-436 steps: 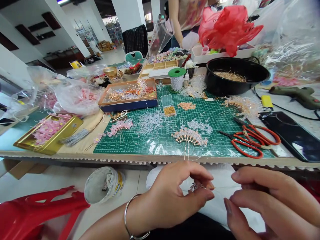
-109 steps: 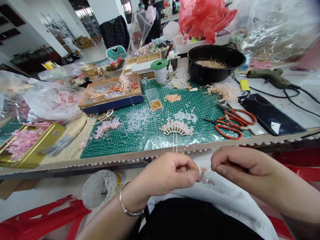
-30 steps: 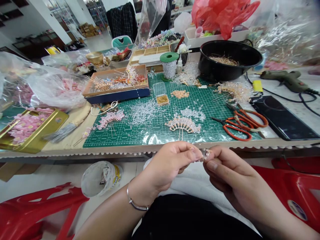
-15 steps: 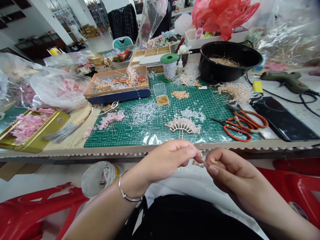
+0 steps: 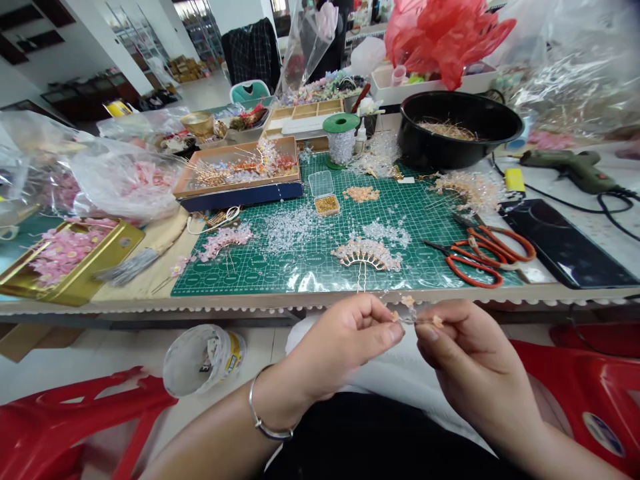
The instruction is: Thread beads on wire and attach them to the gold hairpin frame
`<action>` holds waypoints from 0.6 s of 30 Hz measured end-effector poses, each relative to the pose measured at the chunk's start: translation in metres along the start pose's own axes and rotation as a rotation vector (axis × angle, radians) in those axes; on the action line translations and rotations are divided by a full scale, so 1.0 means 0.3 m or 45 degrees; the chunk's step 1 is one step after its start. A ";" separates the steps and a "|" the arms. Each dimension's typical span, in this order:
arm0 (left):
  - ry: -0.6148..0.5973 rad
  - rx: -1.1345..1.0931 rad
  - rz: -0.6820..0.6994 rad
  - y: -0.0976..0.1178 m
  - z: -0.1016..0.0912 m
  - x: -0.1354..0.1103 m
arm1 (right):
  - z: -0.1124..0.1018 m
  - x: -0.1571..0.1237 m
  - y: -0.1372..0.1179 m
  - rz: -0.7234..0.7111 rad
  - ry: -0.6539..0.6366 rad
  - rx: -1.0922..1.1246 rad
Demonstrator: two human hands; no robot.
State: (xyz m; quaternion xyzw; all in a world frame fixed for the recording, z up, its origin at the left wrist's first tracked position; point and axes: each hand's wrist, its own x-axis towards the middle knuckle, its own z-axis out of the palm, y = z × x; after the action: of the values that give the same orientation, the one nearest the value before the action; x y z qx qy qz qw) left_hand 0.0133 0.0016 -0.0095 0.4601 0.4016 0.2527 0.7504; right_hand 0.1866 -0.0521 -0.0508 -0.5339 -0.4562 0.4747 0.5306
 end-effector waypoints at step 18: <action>0.042 1.785 1.289 0.084 -0.024 -0.057 | -0.026 -0.017 -0.041 -0.023 -0.255 -0.366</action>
State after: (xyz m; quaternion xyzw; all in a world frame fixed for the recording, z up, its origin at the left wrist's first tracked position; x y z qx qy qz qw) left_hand -0.0023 0.0035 0.0176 0.9366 0.2224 0.2574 0.0846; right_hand 0.1938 -0.0580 -0.0385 -0.5502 -0.5748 0.4505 0.4050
